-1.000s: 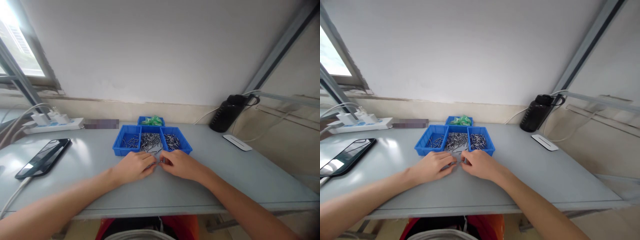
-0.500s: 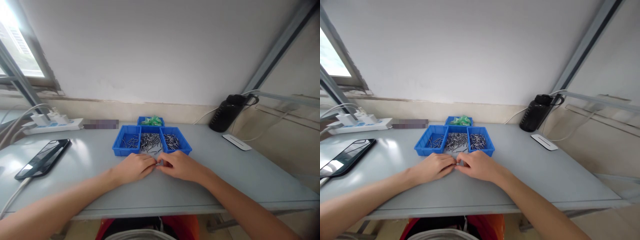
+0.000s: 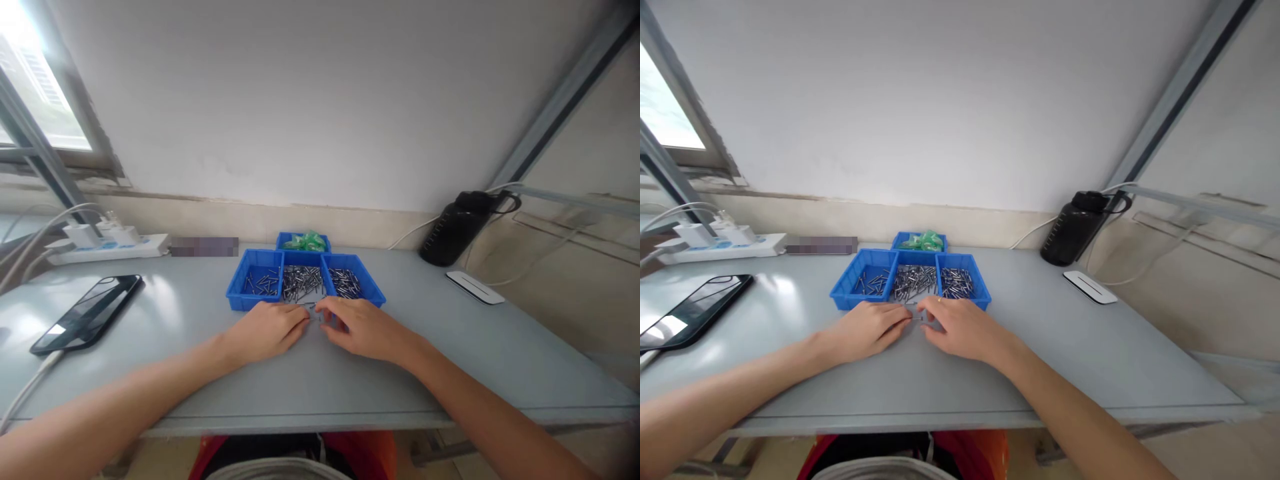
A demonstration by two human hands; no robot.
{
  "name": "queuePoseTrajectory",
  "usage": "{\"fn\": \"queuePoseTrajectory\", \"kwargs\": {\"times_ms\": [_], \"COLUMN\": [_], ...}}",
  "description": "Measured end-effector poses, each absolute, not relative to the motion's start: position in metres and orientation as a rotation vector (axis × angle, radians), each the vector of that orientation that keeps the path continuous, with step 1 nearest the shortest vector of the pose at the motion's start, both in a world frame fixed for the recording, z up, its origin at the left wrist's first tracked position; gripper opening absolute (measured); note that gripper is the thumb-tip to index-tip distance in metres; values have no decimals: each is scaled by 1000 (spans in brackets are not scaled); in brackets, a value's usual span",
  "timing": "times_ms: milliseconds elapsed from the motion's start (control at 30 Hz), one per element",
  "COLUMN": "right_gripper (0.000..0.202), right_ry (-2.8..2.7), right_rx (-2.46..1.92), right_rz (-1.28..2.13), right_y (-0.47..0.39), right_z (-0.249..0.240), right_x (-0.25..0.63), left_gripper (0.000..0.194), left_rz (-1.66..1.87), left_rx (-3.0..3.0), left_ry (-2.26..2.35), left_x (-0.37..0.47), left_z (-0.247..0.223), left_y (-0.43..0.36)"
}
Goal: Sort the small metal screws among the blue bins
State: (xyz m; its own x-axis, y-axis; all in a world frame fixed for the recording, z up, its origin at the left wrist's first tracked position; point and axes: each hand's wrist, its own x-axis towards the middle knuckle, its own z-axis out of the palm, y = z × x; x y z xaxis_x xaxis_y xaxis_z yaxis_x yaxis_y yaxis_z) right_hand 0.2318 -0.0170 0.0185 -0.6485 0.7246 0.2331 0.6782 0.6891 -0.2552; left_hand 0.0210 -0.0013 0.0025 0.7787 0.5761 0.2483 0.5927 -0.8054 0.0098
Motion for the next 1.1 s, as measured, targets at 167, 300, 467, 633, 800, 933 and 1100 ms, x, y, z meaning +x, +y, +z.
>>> {"fn": "queuePoseTrajectory", "kwargs": {"times_ms": [167,300,467,633,800,933,1100], "right_gripper": [33,37,32,25,25,29,32], "right_ry": [-2718,-2767,-2821,-2852,-2681,-2365,-2217], "right_rx": [-958,-950,-973,-922,-876,-1024,-1210], "right_rz": [195,158,46,-69,-210,-290,-368], "right_y": [-18,-17,-16,-19,-15,1,12], "right_z": [20,18,16,16,16,17,17], "right_x": [233,234,234,232,238,253,258], "left_gripper": [19,17,16,21,26,22,22], "left_rz": [-287,-271,-233,-214,-234,-195,-172], "left_rx": [-2887,-2881,-2875,-2875,-2831,-2860,-2867], "left_ry": [-986,-970,-986,-1027,-1130,-1072,-1054], "left_x": [19,19,18,19,21,20,20], "left_z": [3,2,0,2,5,3,0], "left_y": [0,1,2,0,-2,-1,1]}}
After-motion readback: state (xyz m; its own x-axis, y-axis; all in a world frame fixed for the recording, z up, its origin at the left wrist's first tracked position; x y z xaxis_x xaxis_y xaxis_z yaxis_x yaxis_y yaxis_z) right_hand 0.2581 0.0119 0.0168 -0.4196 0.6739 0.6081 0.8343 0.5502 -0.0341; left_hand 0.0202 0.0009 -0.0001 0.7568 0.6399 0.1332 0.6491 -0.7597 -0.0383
